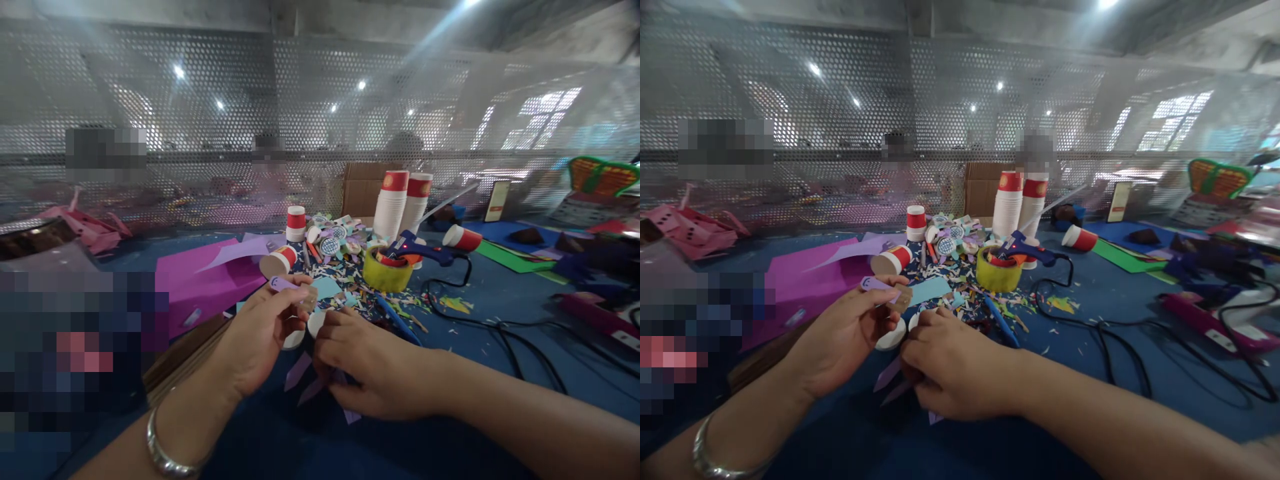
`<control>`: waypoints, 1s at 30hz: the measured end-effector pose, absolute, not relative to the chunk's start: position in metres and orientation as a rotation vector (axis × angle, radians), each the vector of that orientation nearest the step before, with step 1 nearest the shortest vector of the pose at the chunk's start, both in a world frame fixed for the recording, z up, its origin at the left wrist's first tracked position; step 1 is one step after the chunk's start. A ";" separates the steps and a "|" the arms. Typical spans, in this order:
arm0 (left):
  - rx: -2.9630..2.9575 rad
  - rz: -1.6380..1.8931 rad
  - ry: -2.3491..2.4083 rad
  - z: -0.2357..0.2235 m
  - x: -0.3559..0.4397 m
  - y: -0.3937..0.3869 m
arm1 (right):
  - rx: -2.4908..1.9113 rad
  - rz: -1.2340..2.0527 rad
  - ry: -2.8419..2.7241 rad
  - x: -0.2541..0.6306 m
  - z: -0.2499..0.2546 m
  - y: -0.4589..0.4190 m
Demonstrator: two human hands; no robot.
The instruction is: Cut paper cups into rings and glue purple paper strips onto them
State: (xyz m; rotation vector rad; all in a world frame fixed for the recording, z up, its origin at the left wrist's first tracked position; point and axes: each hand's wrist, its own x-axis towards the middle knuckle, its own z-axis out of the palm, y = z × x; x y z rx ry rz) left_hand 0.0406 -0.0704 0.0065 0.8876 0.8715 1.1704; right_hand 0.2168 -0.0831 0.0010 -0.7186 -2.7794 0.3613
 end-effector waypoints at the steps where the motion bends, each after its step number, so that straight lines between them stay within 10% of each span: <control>1: 0.888 1.163 0.874 0.007 0.040 -0.070 | -0.689 0.404 -2.762 0.217 0.001 -0.083; 30: 1.019 1.207 0.817 0.011 0.052 -0.078 | -0.893 0.545 -2.030 0.232 -0.002 -0.074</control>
